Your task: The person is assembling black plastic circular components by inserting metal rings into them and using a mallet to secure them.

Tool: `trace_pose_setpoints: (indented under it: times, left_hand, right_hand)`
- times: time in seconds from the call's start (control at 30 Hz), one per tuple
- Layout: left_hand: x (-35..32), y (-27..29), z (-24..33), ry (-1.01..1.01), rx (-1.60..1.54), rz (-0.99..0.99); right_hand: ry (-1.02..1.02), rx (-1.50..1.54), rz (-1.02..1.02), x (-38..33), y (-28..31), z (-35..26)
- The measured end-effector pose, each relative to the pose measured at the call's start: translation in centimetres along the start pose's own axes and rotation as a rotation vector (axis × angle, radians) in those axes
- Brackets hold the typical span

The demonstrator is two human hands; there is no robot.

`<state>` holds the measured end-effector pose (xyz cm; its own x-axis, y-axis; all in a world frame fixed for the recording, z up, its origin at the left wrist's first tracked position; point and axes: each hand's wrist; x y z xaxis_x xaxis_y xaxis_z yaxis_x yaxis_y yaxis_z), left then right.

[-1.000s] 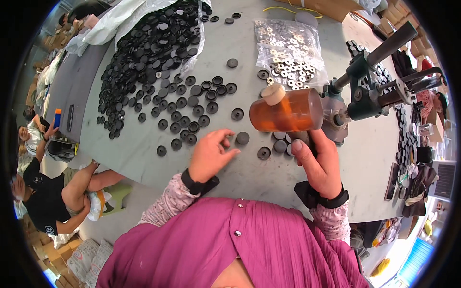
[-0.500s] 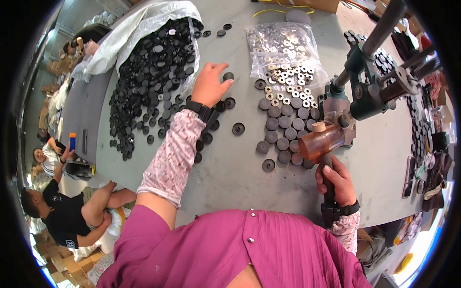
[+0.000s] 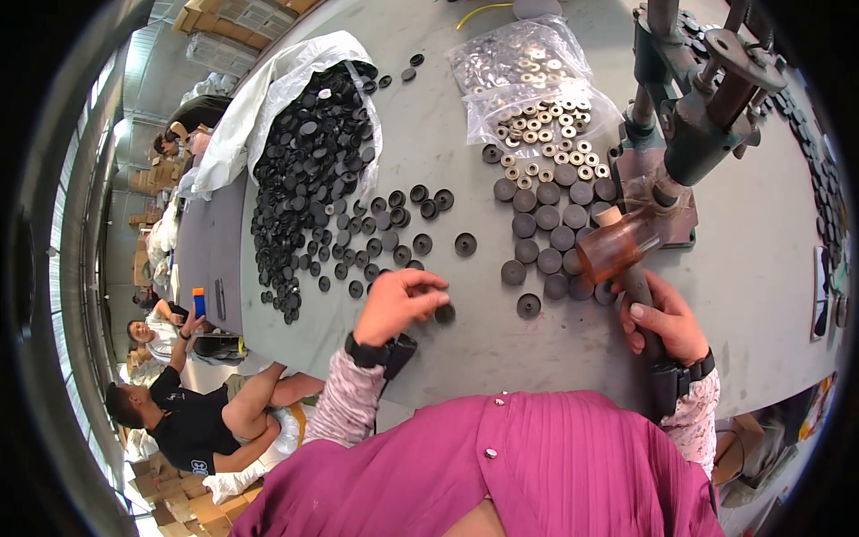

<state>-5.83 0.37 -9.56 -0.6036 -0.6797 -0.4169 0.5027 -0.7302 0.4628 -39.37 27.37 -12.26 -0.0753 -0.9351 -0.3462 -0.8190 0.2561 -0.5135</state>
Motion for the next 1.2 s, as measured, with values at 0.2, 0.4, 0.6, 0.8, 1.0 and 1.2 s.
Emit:
trace_pose_setpoints:
  times: [0.2,0.4,0.6,0.8,1.0,1.2]
  left_hand:
    - [-4.7,8.8,2.6,-0.398,-0.141,1.004]
    - [4.3,4.2,1.2,-0.401,0.464,0.507]
    - [9.0,3.8,-1.2,-0.373,0.546,0.505]
    - [11.4,3.8,1.4,-0.381,0.402,0.495]
    - [12.6,4.7,1.9,-0.444,0.734,0.211]
    - [12.7,3.9,2.7,-0.595,0.838,0.192]
  right_hand:
    - [0.016,-0.03,-0.004,0.3,0.5,0.5]
    - [0.025,-0.053,-0.022,0.6,-0.1,0.0]
    - [-0.021,-0.043,-0.037,0.3,0.3,0.3]
    - [-0.015,-0.046,-0.018,0.3,0.1,-0.4]
    - [-0.005,-0.051,-0.036,0.3,0.2,-0.3]
    - [0.005,-0.123,-0.058,-0.1,0.0,-0.5]
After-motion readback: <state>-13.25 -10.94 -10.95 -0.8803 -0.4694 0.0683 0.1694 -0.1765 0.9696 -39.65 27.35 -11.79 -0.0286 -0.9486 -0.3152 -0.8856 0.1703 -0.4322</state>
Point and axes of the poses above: each hand's wrist, its own x-axis towards the middle knuckle, its own y-axis out of the back of the hand, z = x × y, and after that the axes turned 1 degree about -z, right-handed
